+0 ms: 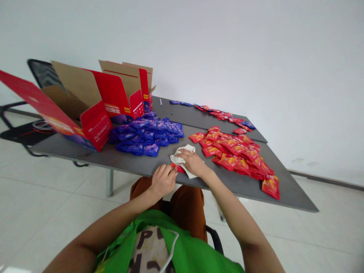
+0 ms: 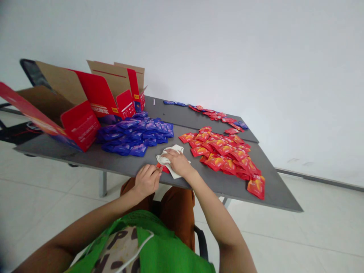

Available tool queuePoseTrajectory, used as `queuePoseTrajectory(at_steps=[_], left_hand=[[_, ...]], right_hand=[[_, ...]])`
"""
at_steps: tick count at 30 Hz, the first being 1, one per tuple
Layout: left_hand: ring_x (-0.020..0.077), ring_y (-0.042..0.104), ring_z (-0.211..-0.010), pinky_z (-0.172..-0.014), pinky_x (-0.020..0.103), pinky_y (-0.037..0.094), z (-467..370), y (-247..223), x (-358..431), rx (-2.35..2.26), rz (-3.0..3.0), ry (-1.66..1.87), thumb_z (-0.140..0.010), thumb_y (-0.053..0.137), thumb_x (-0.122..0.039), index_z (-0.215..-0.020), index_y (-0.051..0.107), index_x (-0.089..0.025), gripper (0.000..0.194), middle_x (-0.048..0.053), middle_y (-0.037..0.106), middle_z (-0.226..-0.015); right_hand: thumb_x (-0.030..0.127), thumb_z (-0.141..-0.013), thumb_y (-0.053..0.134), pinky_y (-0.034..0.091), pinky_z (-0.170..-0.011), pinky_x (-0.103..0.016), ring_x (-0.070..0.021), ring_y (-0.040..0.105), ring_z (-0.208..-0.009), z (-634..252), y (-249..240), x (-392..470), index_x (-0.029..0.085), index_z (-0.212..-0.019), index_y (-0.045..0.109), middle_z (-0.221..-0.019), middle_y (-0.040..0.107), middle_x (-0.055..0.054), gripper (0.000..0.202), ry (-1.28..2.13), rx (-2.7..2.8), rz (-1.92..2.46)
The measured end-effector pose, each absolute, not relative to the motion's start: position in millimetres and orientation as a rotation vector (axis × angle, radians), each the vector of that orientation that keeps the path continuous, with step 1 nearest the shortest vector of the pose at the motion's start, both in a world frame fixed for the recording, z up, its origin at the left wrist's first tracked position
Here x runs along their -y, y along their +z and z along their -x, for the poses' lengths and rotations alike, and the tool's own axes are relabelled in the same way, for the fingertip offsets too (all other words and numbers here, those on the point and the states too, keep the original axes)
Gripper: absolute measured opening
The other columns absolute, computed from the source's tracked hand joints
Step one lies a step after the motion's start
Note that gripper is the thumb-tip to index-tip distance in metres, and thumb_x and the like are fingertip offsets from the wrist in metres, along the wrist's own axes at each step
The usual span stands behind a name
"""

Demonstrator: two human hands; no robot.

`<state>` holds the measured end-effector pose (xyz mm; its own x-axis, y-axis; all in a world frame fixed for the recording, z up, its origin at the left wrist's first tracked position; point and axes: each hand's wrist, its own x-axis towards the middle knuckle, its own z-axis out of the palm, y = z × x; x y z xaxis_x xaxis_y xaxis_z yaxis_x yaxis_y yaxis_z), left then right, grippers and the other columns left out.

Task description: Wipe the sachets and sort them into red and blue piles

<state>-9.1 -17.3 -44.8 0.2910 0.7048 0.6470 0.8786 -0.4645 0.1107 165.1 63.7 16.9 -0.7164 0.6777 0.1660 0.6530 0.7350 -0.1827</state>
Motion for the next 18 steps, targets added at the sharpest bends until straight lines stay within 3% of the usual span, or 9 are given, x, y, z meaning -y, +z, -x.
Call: queuePoseTrajectory(at_steps=[2, 7, 9, 12, 14, 18], left_hand=[[0.0229, 0.054, -0.079, -0.066, 0.039, 0.04, 12.2, -48.4, 10.3, 1.372, 2.312, -0.924, -0.09, 0.045, -0.027, -0.097, 0.066, -0.021, 0.022, 0.008, 0.063, -0.081], [0.0213, 0.055, -0.077, -0.064, 0.038, 0.038, 12.0, -56.8, 6.3, 1.33, 2.26, -0.892, -0.09, 0.046, -0.028, -0.093, 0.066, -0.022, 0.022, 0.008, 0.066, -0.083], [0.0206, 0.055, -0.076, -0.062, 0.038, 0.037, 9.9, -61.1, 6.8, 1.309, 2.193, -0.937, -0.089, 0.047, -0.028, -0.092, 0.066, -0.023, 0.02, 0.007, 0.067, -0.083], [0.02, 0.055, -0.072, -0.059, 0.038, 0.033, 7.2, -68.0, 6.7, 1.314, 2.087, -1.005, -0.089, 0.048, -0.029, -0.087, 0.065, -0.023, 0.019, 0.006, 0.067, -0.08], [0.0201, 0.054, -0.071, -0.059, 0.038, 0.031, 6.4, -70.2, 6.9, 1.35, 2.076, -1.009, -0.089, 0.047, -0.03, -0.079, 0.064, -0.023, 0.021, 0.006, 0.066, -0.077], [0.021, 0.053, -0.072, -0.061, 0.039, 0.032, 4.7, -66.1, 8.2, 1.422, 2.169, -0.961, -0.09, 0.045, -0.031, -0.07, 0.06, -0.022, 0.026, 0.007, 0.064, -0.074]], right_hand=[[0.015, -0.095, 0.039, 0.028, -0.107, -0.033, -0.0149, 0.042, -0.129, -166.2, 20.0, -83.8, 0.02, -0.131, 0.05, -0.14, 0.049, -0.009, 0.038, 0.111, 2.709, 1.232], [0.011, -0.094, 0.035, 0.027, -0.108, -0.045, -0.0226, 0.052, -0.119, -164.3, 33.4, -102.5, 0.019, -0.126, 0.056, -0.135, 0.054, -0.011, 0.04, -0.004, 2.667, 1.428], [0.013, -0.094, 0.036, 0.03, -0.107, -0.042, -0.0224, 0.054, -0.116, -164.6, 41.9, -91.6, 0.022, -0.128, 0.056, -0.134, 0.055, -0.008, 0.04, -0.031, 2.648, 1.409], [0.011, -0.094, 0.035, 0.038, -0.1, -0.033, -0.0182, 0.054, -0.116, -167.9, 49.4, -60.9, 0.03, -0.14, 0.043, -0.138, 0.052, -0.003, 0.05, -0.06, 2.597, 1.345], [0.007, -0.092, 0.036, 0.035, -0.105, -0.033, -0.0165, 0.05, -0.122, -170.1, 47.1, -38.6, 0.033, -0.142, 0.039, -0.139, 0.051, -0.002, 0.056, -0.049, 2.625, 1.261], [0.01, -0.092, 0.043, 0.017, -0.114, -0.045, -0.0178, 0.037, -0.135, -170.0, 31.1, -14.7, 0.033, -0.136, 0.048, -0.136, 0.055, -0.002, 0.05, 0.053, 2.769, 1.106]])
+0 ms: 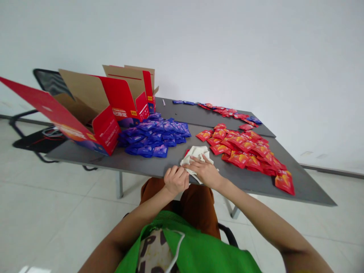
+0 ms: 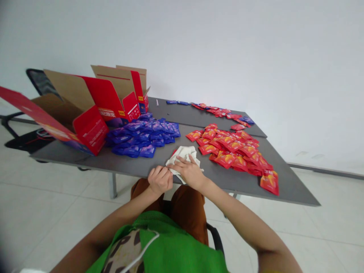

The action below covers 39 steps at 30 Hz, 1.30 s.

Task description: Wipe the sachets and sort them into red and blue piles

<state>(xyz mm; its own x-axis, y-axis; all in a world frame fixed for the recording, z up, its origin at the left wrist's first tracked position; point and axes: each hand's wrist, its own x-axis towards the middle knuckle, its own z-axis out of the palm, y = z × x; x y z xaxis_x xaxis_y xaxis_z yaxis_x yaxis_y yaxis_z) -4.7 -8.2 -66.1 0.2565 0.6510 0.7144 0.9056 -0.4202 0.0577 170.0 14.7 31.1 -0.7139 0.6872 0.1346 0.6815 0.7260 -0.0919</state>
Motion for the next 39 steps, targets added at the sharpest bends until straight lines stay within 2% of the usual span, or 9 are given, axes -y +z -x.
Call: queuePoseTrajectory(at_steps=[5, 11, 14, 17, 19, 25, 29, 36, 39], left_hand=[[0.022, 0.051, -0.076, -0.064, 0.039, 0.033, -0.5, -55.1, 10.4, 1.502, 2.162, -0.949, -0.091, 0.044, -0.032, -0.069, 0.059, -0.022, 0.027, 0.008, 0.061, -0.073], [0.02, 0.049, -0.076, -0.064, 0.035, 0.031, -4.3, -45.4, 12.9, 1.531, 2.113, -0.961, -0.09, 0.047, -0.029, -0.065, 0.058, -0.02, 0.029, 0.007, 0.059, -0.07], [0.0185, 0.048, -0.073, -0.064, 0.034, 0.03, -5.6, -43.2, 14.0, 1.539, 2.073, -1.017, -0.089, 0.05, -0.026, -0.062, 0.057, -0.02, 0.028, 0.005, 0.058, -0.067], [0.0173, 0.047, -0.07, -0.065, 0.033, 0.03, -6.5, -42.8, 12.3, 1.575, 2.037, -1.083, -0.088, 0.05, -0.021, -0.058, 0.054, -0.019, 0.03, 0.004, 0.056, -0.064], [0.0173, 0.047, -0.071, -0.066, 0.033, 0.03, -7.2, -41.9, 10.8, 1.622, 2.023, -1.107, -0.089, 0.05, -0.021, -0.057, 0.053, -0.019, 0.032, 0.004, 0.056, -0.064], [0.0181, 0.048, -0.075, -0.068, 0.032, 0.032, -4.9, -32.9, 13.5, 1.695, 2.128, -1.125, -0.088, 0.052, -0.021, -0.06, 0.055, -0.02, 0.029, 0.003, 0.059, -0.069], [0.0179, 0.047, -0.074, -0.068, 0.031, 0.032, -1.8, -26.0, 15.2, 1.721, 2.202, -1.075, -0.092, 0.048, -0.023, -0.062, 0.058, -0.02, 0.031, 0.003, 0.059, -0.07], [0.0196, 0.049, -0.079, -0.072, 0.032, 0.033, -2.0, -21.9, 22.2, 1.78, 2.228, -0.858, -0.094, 0.04, -0.027, -0.066, 0.064, -0.019, 0.038, 0.007, 0.06, -0.075], [0.0227, 0.051, -0.085, -0.075, 0.035, 0.035, -2.5, -13.2, 26.7, 1.832, 2.253, -0.754, -0.095, 0.037, -0.031, -0.075, 0.069, -0.019, 0.039, 0.01, 0.062, -0.083]], right_hand=[[0.02, -0.092, 0.047, 0.028, -0.108, -0.045, -0.0205, 0.036, -0.136, -160.1, 23.8, -38.1, 0.033, -0.134, 0.05, -0.139, 0.052, -0.002, 0.045, 0.112, 2.753, 1.153], [0.028, -0.092, 0.047, 0.044, -0.094, -0.04, -0.0258, 0.058, -0.115, -145.3, 37.8, -90.2, 0.025, -0.129, 0.057, -0.127, 0.062, -0.01, 0.038, 0.026, 2.572, 1.588], [0.019, -0.088, 0.05, 0.046, -0.093, -0.034, -0.0231, 0.059, -0.114, -157.3, 53.9, -97.2, 0.029, -0.129, 0.057, -0.127, 0.062, -0.006, 0.043, 0.05, 2.592, 1.478], [0.007, -0.083, 0.045, 0.044, -0.097, -0.029, -0.0178, 0.055, -0.12, -175.8, 68.0, -83.2, 0.034, -0.135, 0.05, -0.135, 0.056, 0.002, 0.059, 0.117, 2.579, 1.241], [0.01, -0.085, 0.044, 0.041, -0.101, -0.031, -0.0172, 0.051, -0.124, -182.7, 70.0, -65.8, 0.034, -0.137, 0.047, -0.137, 0.054, 0.003, 0.058, 0.194, 2.596, 1.108], [0.027, -0.091, 0.043, 0.021, -0.109, -0.056, -0.0221, 0.033, -0.138, -173.4, 40.3, -28.3, 0.033, -0.136, 0.047, -0.138, 0.053, -0.002, 0.045, 0.403, 2.768, 0.958], [0.018, -0.085, 0.044, 0.011, -0.111, -0.056, -0.0212, 0.027, -0.14, -174.4, 21.4, -42.9, 0.027, -0.134, 0.049, -0.14, 0.051, -0.005, 0.049, 0.362, 2.76, 0.876], [0.013, -0.08, 0.048, 0.038, -0.095, -0.045, -0.0281, 0.05, -0.116, -158.4, 24.2, -96.7, 0.021, -0.121, 0.059, -0.121, 0.061, -0.011, 0.043, 0.038, 2.714, 1.263], [0.012, -0.08, 0.046, 0.042, -0.089, -0.036, -0.0251, 0.055, -0.108, -159.5, 40.9, -98.7, 0.022, -0.124, 0.056, -0.116, 0.063, -0.01, 0.046, -0.083, 2.456, 1.407]])
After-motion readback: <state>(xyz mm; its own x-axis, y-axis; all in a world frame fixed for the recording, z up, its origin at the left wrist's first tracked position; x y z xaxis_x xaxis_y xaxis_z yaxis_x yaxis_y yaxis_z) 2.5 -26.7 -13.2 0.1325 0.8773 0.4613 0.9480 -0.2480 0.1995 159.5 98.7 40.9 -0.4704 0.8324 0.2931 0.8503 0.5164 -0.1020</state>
